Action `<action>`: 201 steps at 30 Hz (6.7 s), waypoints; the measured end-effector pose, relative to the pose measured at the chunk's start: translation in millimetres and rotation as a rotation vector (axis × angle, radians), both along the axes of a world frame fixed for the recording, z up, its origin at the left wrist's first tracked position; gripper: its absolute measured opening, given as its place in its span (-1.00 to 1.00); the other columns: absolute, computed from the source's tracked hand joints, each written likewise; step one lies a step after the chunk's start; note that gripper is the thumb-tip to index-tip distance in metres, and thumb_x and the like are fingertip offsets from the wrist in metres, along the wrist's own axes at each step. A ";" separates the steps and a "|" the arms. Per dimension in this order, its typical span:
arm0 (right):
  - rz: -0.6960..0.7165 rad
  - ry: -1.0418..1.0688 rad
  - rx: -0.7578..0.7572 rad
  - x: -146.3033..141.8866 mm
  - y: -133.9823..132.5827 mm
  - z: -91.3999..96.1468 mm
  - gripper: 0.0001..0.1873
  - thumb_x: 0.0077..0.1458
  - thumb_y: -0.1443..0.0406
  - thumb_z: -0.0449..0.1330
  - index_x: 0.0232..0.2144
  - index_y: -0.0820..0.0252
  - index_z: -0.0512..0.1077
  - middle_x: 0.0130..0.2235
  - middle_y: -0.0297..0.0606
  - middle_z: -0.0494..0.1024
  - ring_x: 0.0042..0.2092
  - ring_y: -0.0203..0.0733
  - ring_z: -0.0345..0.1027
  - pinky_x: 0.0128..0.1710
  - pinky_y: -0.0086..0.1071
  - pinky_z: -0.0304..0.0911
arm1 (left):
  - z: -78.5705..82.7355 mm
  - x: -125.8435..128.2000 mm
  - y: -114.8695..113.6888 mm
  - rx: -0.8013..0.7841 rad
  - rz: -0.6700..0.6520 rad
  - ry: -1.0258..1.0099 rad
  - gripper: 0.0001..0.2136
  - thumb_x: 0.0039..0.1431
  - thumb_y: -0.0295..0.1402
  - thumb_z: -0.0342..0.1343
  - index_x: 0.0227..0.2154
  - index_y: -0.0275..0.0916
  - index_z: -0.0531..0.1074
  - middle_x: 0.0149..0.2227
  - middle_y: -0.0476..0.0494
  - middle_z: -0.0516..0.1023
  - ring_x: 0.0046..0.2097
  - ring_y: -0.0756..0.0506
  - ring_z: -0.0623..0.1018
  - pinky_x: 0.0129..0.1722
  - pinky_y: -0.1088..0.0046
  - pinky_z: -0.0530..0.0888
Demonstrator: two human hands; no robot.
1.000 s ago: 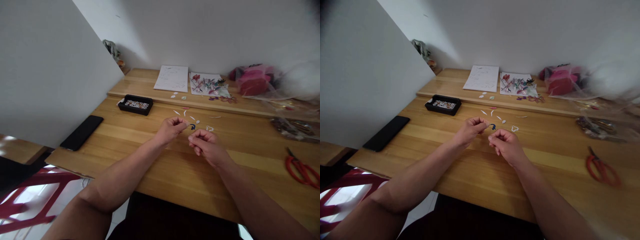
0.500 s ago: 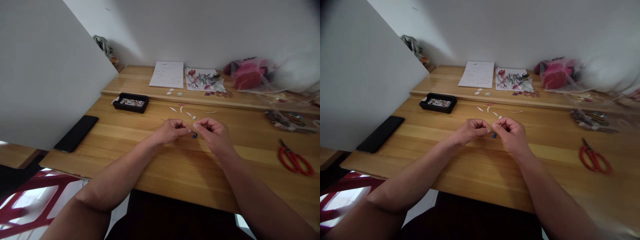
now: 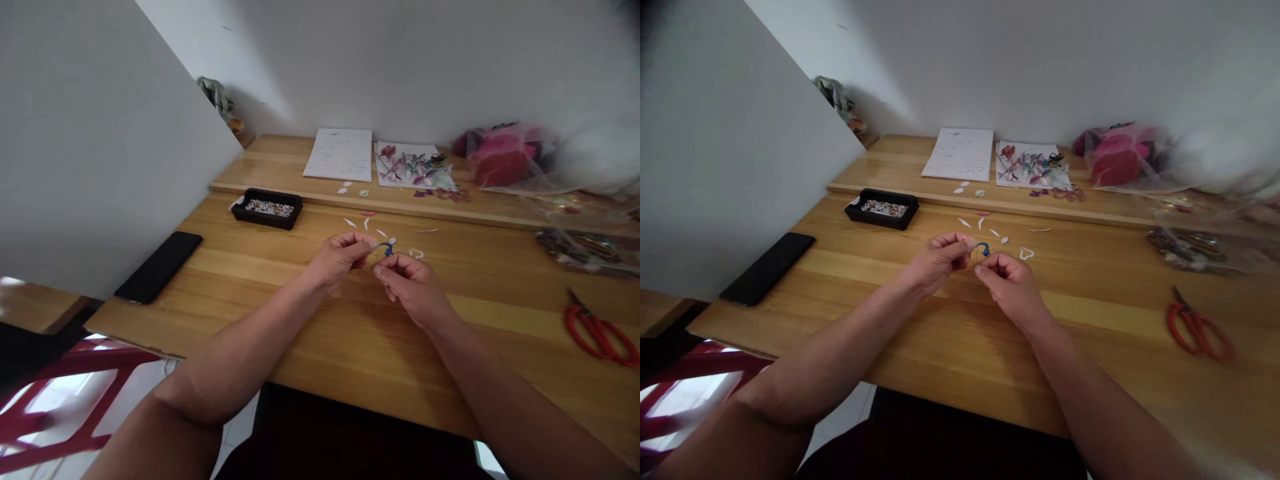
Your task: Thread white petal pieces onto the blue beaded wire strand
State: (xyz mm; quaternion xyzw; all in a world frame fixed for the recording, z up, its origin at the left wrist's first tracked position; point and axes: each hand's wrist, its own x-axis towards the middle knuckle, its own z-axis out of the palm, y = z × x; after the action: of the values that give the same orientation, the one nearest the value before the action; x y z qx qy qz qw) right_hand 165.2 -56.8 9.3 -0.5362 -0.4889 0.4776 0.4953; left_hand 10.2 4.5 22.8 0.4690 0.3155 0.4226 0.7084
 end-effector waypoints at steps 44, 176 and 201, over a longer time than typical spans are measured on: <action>-0.238 -0.251 0.241 6.7 -8.1 24.1 -0.87 0.06 0.23 0.33 -0.48 0.12 0.52 -0.61 -0.47 0.22 -0.55 -0.37 -0.04 -0.55 -0.40 -0.07 | -3.1 -2.2 1.0 0.313 0.023 0.301 -0.79 0.06 -0.23 0.30 -0.46 -0.28 0.49 -0.49 0.00 0.44 -0.46 0.07 0.30 -0.43 0.48 0.23; -0.029 -0.229 0.152 7.1 -5.0 18.1 -0.80 0.07 0.20 0.34 -0.48 0.15 0.46 -0.54 -0.40 0.43 -0.57 -0.38 0.15 -0.58 -0.43 0.07 | -1.1 0.4 3.8 0.093 0.038 0.103 -0.80 0.05 -0.28 0.27 -0.44 -0.27 0.40 -0.35 -0.06 0.58 -0.43 0.10 0.32 -0.34 0.48 0.29; -0.024 0.154 -0.092 11.0 6.1 7.9 -0.65 -0.14 0.13 0.46 -0.52 0.14 0.38 -0.57 -0.45 0.44 -0.66 -0.45 0.11 -0.69 -0.49 0.07 | -2.4 -1.6 1.0 0.081 -0.070 0.083 -0.76 0.04 -0.19 0.30 -0.41 -0.26 0.46 -0.36 -0.01 0.50 -0.36 0.07 0.38 -0.30 0.50 0.31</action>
State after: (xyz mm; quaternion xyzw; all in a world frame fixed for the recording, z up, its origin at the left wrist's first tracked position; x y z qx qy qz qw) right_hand 176.2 -50.6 17.3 -0.5260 -0.4206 0.5335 0.5117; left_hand 8.6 5.5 20.5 0.5252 0.3108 0.3902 0.6895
